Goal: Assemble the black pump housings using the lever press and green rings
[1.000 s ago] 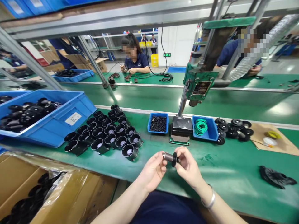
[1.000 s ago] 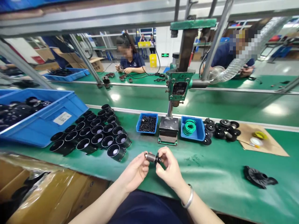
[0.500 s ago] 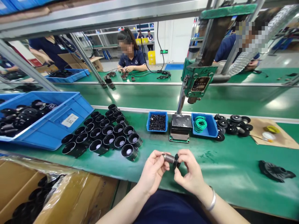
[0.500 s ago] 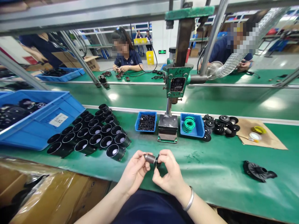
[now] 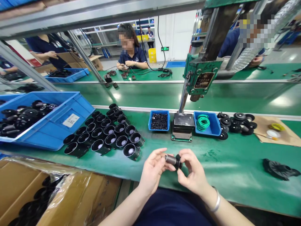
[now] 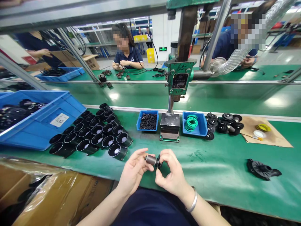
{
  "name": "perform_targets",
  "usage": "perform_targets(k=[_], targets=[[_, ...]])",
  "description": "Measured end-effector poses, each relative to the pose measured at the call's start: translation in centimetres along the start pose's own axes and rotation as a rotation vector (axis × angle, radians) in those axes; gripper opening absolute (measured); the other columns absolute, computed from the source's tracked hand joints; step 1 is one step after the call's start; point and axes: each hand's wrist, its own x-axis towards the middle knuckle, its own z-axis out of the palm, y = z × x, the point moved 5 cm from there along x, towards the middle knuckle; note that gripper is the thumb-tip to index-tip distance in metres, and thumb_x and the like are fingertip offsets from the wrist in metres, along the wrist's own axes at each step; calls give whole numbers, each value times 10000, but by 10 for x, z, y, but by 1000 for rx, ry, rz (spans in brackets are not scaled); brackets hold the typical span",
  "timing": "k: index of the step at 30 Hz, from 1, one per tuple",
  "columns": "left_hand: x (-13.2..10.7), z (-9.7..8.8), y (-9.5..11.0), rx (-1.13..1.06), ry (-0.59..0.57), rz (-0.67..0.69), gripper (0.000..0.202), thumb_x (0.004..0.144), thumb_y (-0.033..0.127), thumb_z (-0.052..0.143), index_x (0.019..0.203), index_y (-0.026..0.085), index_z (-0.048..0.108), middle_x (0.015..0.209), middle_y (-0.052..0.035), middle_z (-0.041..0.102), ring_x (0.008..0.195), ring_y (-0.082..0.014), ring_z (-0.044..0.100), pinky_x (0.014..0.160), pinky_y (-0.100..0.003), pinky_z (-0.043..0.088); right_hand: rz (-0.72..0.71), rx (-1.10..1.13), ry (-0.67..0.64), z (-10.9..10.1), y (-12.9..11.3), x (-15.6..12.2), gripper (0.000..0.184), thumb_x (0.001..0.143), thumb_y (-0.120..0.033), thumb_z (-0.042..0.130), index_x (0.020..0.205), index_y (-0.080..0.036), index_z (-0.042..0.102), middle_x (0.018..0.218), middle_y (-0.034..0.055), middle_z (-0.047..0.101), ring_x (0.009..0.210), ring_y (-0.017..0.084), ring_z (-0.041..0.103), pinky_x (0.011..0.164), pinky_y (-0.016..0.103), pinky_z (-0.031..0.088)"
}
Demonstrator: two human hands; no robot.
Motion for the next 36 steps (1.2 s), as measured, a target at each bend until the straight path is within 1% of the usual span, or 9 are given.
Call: perform_targets(k=[8,13,16,21,25,28,31,34,36], targets=[[-17,-8,5,260,-93,134,542,805,231,652,1303,252,438,1146,-125,621,788,-212,686,777,-375,528,6,125,-17,4,-1,-2,264,758,-101,565,950,-217,426,989,66,453,902,139,517,752,232,487],[-40,-70,48,1099,580,669,272,721,255,732,958,191,614,1107,-143,553,1080,-302,552,1002,-485,416,100,193,40,-7,18,-7,212,799,-155,592,951,-210,455,1026,78,465,903,121,529,737,183,474],[-40,-94,63,1544,765,641,243,763,300,728,963,185,651,1168,-162,512,1128,-329,490,1012,-542,386,154,221,8,-10,35,-9,228,798,-203,634,958,-203,472,1034,85,482,857,114,537,693,167,483],[-30,-93,49,1581,404,627,103,836,201,658,734,197,669,1236,-96,528,1137,-256,531,968,-425,480,293,308,41,-13,52,-14,285,789,-289,675,964,-192,472,1060,88,483,820,120,545,659,192,505],[-22,-79,36,1447,-85,491,69,851,184,640,787,202,661,1346,-73,538,1178,-212,575,1001,-349,495,313,321,46,-18,50,-16,289,792,-293,673,969,-195,467,1043,80,478,832,121,528,672,202,505],[-15,-74,48,1427,-229,412,60,881,189,597,861,212,649,1388,-71,538,1227,-206,564,1041,-351,473,320,337,53,-23,50,-20,284,791,-291,673,958,-200,462,1019,73,471,832,125,516,659,209,504],[-8,-65,57,1479,-196,395,427,836,307,669,1230,222,531,1473,-118,438,1336,-245,465,1095,-396,427,377,356,53,-26,55,-28,293,791,-292,675,969,-205,459,1032,73,467,823,129,527,654,233,520],[-1,-52,52,1637,89,386,907,707,537,743,1405,122,339,1442,-230,421,1338,-363,433,1073,-495,424,421,380,58,-25,57,-32,296,796,-303,674,971,-208,456,1042,70,467,793,125,546,644,247,531],[5,-44,41,1762,281,335,879,736,611,677,1347,46,396,1297,-266,524,1224,-407,523,970,-506,487,426,408,62,-23,56,-32,294,798,-315,673,963,-209,454,1033,63,468,753,118,555,621,252,533]])
